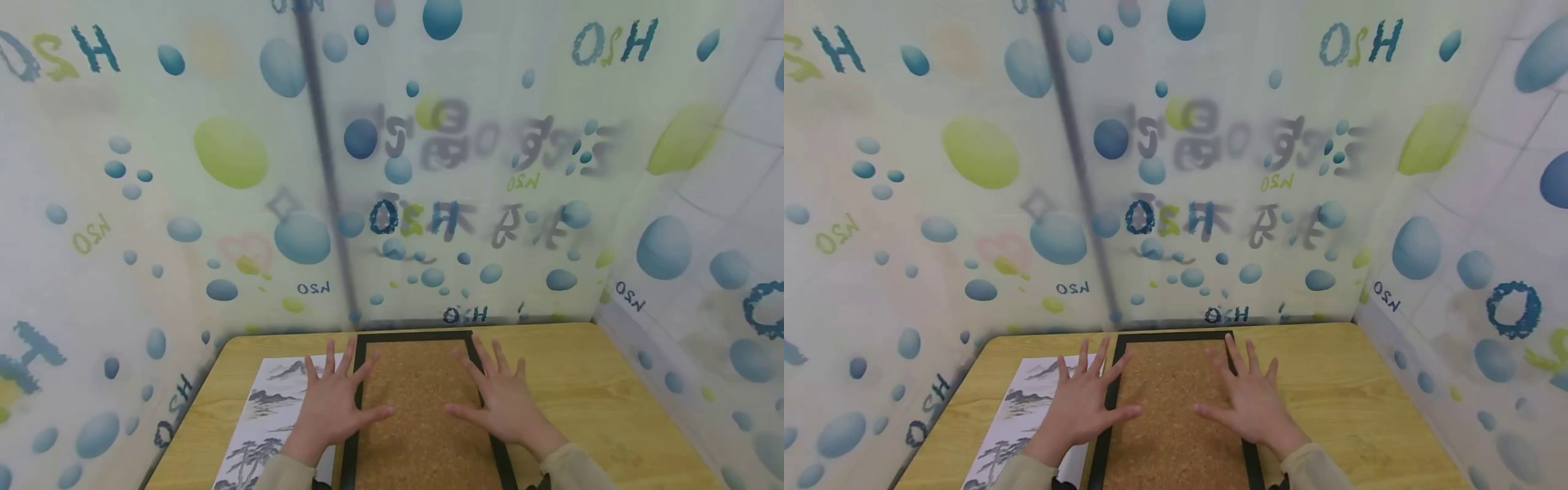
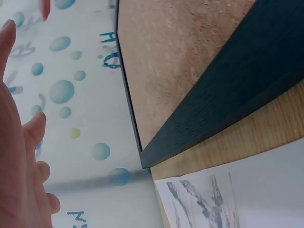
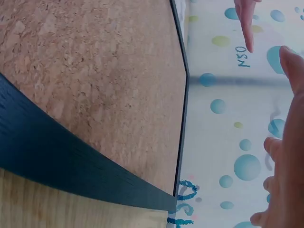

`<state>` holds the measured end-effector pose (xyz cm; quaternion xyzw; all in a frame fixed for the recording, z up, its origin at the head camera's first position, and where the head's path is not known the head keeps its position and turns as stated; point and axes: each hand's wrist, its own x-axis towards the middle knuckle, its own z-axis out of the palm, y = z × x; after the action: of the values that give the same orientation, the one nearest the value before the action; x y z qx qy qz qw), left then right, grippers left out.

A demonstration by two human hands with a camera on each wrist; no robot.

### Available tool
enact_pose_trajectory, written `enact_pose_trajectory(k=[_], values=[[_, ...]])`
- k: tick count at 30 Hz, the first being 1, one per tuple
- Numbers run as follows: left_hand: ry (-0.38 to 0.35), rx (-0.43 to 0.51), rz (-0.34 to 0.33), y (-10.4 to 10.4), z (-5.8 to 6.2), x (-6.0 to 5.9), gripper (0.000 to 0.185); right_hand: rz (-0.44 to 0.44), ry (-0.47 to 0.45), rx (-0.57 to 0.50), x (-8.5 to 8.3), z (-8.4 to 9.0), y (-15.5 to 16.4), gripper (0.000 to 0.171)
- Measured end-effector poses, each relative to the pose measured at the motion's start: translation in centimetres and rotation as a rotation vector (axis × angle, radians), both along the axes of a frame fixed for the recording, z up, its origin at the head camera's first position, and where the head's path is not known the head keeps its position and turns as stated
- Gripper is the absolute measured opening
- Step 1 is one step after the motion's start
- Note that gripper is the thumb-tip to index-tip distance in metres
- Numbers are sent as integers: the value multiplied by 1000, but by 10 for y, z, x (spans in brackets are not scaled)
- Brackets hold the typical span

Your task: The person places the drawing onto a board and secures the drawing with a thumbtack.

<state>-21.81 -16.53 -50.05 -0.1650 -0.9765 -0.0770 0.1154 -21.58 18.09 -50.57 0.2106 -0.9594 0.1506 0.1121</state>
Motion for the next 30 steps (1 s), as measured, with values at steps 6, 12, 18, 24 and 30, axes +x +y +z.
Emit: enact_pose_trajectory(k=[6,12,18,24,30], values=[[-1,46,-7,-7,8,2,102,14,24,-43,0,5,10,95],[-23,129,7,-20,13,3,100,9,24,-97,-2,8,23,93],[-31,196,46,-37,11,2,96,-4,42,-155,-5,11,36,91],[-7,238,47,-51,15,3,94,-12,45,-218,-6,18,47,88],[-45,320,64,-65,20,5,90,-2,71,-309,-7,20,57,87]])
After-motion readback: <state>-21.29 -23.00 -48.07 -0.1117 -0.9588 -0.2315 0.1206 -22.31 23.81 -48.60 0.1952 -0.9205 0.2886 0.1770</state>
